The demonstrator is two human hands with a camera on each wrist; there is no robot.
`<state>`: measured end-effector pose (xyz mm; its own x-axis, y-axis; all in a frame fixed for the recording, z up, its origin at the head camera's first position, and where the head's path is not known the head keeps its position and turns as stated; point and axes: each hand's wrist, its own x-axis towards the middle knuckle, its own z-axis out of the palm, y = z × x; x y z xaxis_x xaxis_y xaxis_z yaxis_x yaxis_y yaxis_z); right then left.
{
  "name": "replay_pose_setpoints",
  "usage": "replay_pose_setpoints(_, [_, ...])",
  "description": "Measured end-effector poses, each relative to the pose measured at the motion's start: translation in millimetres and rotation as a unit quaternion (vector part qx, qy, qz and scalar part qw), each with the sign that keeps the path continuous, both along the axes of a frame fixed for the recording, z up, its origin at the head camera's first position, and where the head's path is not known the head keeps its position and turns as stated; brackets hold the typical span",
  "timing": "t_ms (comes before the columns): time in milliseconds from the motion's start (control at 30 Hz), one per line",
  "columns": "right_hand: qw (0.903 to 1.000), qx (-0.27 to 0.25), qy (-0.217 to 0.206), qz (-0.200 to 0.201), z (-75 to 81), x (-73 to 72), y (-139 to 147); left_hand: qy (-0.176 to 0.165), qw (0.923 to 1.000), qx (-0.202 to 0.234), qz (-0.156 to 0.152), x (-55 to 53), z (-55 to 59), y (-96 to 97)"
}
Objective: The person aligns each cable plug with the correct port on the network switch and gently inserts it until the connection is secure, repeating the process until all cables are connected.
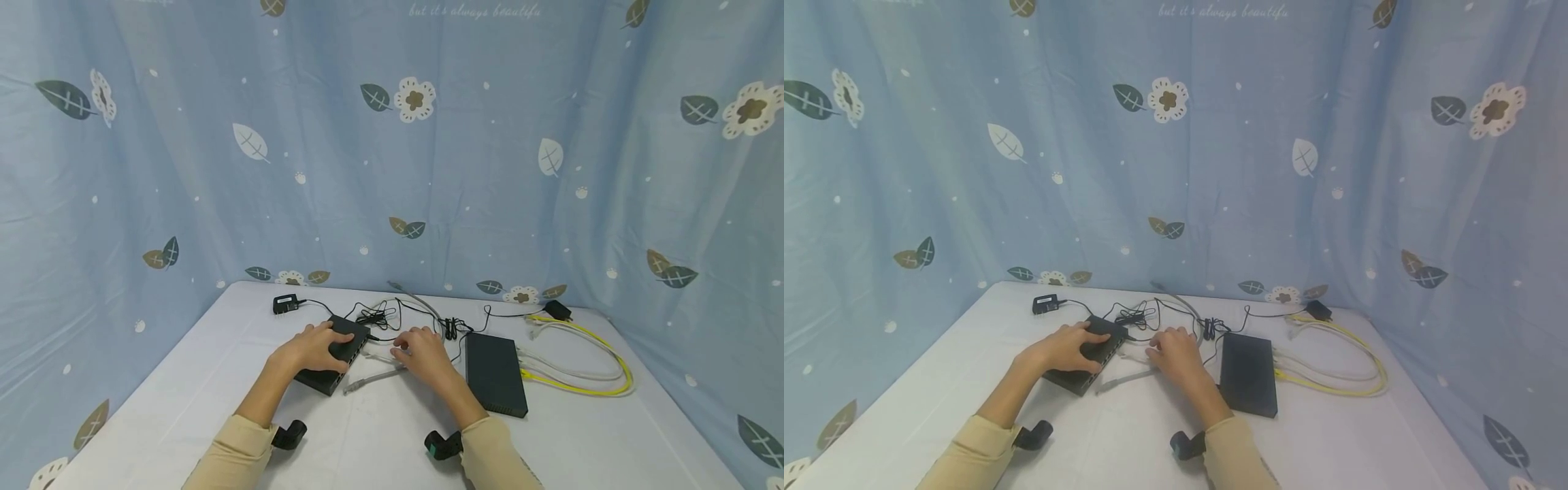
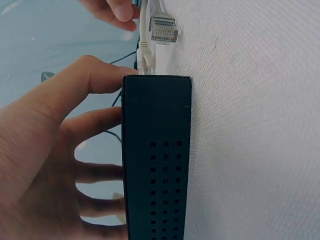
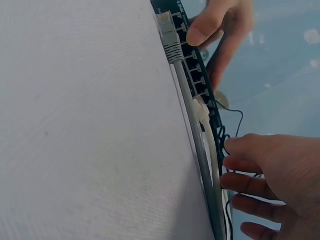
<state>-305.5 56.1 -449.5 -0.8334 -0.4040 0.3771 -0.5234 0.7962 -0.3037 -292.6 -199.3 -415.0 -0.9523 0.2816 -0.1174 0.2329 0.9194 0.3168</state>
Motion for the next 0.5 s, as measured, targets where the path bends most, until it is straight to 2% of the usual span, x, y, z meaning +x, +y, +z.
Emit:
replay_pose_setpoints(300, [0.9998, 0.002, -0.008, 0.02, -0.9, 0.8, -4.2, 0.001, 1.0, -0.003, 0.001, -0.7, 0.2, 0.3])
replay_pose_setpoints(500, [0.9997, 0.007, -0.014, 0.019, -0.5, 3.3, -6.7, 0.002, 1.0, -0.002, -0.002, 0.5, 1.2, 0.3])
